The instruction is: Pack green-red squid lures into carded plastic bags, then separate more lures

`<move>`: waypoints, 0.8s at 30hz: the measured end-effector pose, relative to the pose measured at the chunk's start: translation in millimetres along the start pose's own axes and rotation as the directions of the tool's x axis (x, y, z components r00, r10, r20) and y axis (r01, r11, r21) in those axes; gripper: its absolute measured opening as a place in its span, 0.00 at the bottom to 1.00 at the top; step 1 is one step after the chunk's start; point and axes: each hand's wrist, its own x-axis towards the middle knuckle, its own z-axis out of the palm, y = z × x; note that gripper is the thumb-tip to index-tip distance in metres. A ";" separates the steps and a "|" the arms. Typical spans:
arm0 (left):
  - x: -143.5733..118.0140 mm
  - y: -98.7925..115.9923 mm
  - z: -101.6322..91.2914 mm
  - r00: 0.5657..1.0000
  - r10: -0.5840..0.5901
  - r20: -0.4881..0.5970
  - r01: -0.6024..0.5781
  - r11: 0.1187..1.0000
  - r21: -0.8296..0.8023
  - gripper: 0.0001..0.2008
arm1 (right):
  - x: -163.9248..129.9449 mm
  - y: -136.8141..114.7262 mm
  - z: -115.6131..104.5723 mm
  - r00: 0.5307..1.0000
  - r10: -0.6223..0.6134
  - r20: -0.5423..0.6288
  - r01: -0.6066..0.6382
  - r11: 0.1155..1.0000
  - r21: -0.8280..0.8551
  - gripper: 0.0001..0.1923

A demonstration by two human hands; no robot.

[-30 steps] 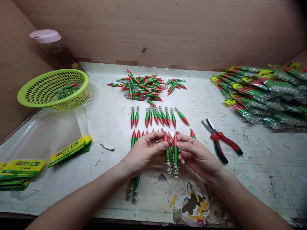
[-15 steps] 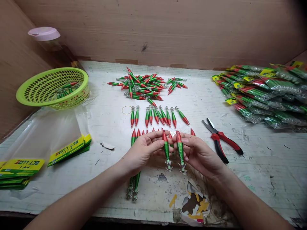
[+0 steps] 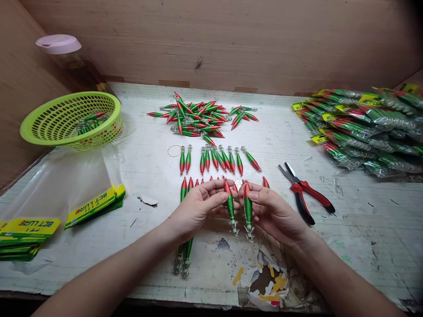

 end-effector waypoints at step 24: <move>-12.6 69.2 -34.4 0.945 0.268 -0.186 -0.157 0.873 0.462 0.18 | -13.4 -41.4 -28.7 0.905 -0.350 -0.242 0.248 0.896 -0.368 0.15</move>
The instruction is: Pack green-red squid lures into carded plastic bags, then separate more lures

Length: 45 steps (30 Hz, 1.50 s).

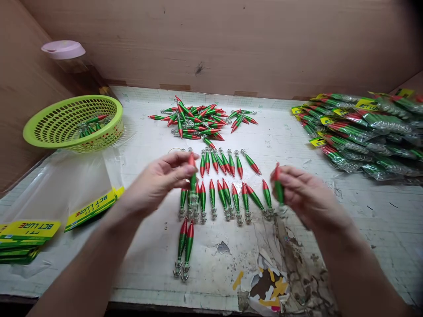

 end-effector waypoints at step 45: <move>123.3 28.7 56.1 0.911 0.274 0.308 -0.337 0.066 0.939 0.09 | 210.5 -59.8 -30.7 0.855 -0.418 0.307 0.323 -0.035 -0.946 0.04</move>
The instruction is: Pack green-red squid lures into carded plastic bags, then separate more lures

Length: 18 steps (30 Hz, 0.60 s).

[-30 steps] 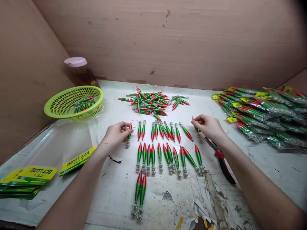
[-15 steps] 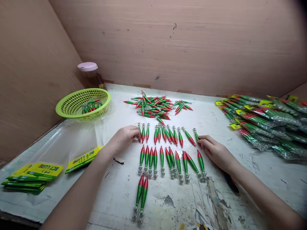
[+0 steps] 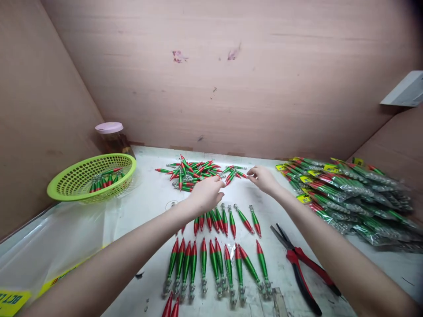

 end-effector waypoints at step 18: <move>131.3 32.4 83.5 0.889 -0.453 0.071 0.432 0.879 0.204 0.14 | 47.4 16.9 30.6 0.915 0.359 0.184 -0.362 0.932 -0.017 0.10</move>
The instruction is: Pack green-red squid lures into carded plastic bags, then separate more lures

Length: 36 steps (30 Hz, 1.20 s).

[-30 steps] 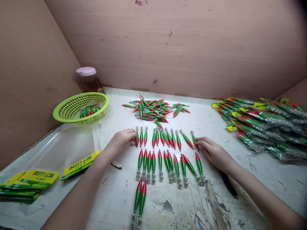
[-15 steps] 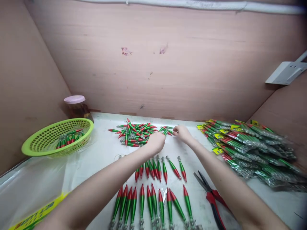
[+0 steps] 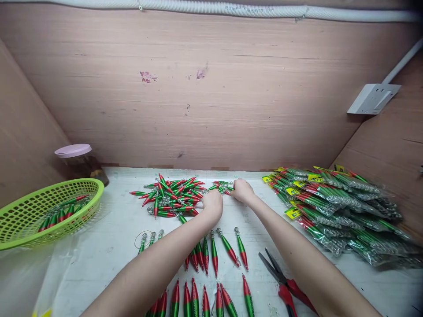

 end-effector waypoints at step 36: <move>-194.4 -112.0 -16.1 0.942 0.292 0.167 0.205 -0.104 -0.973 0.27 | -97.9 -5.0 -11.6 0.949 -0.088 -0.303 0.031 0.982 -0.187 0.10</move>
